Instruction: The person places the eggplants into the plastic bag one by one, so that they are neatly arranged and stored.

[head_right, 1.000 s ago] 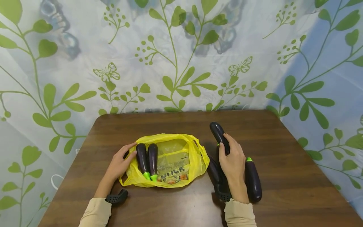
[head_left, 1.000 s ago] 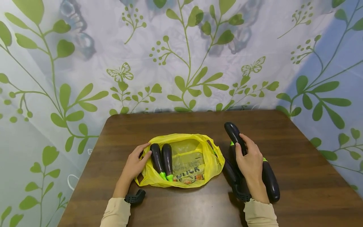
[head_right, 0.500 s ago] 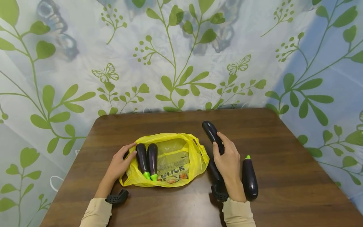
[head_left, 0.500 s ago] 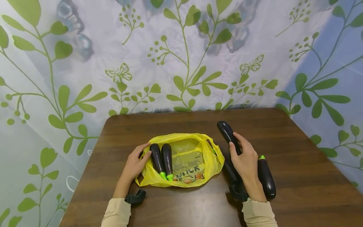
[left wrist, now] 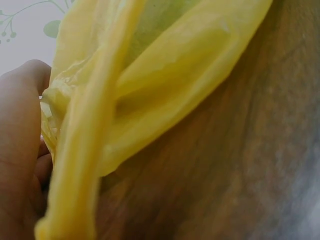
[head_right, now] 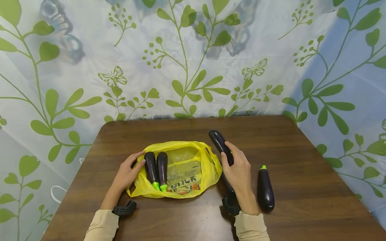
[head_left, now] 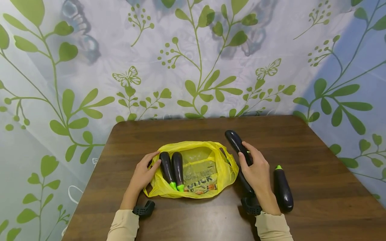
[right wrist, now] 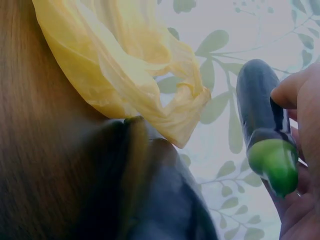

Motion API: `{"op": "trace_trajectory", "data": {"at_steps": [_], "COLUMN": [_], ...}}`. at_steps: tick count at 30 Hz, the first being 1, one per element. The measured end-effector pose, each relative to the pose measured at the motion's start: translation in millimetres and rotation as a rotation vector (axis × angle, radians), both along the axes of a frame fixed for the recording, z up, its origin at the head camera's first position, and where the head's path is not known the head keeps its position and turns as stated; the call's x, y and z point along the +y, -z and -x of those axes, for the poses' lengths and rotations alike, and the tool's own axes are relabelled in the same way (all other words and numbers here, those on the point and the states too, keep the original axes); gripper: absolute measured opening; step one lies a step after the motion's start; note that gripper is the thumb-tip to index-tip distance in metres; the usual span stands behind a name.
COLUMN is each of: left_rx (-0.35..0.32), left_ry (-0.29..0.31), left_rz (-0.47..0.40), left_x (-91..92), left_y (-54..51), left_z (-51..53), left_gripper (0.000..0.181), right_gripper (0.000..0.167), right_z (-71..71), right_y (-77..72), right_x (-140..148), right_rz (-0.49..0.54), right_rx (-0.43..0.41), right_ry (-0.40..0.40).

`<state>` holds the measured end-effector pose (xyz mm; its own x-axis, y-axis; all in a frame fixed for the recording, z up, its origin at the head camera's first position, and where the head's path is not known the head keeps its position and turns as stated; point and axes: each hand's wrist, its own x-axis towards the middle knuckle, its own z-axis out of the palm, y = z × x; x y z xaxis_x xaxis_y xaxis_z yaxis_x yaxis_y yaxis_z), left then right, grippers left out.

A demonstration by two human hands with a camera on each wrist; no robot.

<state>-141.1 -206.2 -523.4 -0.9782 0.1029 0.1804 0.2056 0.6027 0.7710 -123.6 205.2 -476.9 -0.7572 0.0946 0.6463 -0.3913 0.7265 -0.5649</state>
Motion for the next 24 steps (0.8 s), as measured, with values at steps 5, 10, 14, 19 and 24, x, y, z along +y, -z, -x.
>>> {"op": "trace_trajectory", "data": {"at_steps": [5, 10, 14, 19, 24], "left_rx": [0.006, 0.008, 0.005, 0.006, 0.004], "left_ry": [-0.004, 0.000, 0.003, -0.001, -0.003], "left_rz": [0.000, 0.001, -0.001, 0.002, 0.001], "left_x": [-0.9, -0.2, 0.6, 0.7, 0.3], "left_y": [0.6, 1.4, 0.8, 0.2, -0.1], "left_z": [0.2, 1.1, 1.5, 1.5, 0.5], "left_gripper": [0.051, 0.051, 0.051, 0.050, 0.050], "right_gripper": [0.045, 0.044, 0.045, 0.046, 0.045], "right_z": [0.1, -2.2, -3.2, -2.7, -2.7], "right_y": [0.9, 0.9, 1.6, 3.5, 6.0], "right_x": [-4, -8, -11, -16, -21], "right_rz": [-0.005, -0.029, -0.045, -0.054, -0.059], "right_rx": [0.004, -0.005, -0.005, -0.006, -0.015], "right_ry": [-0.019, -0.033, -0.055, -0.098, -0.135]}}
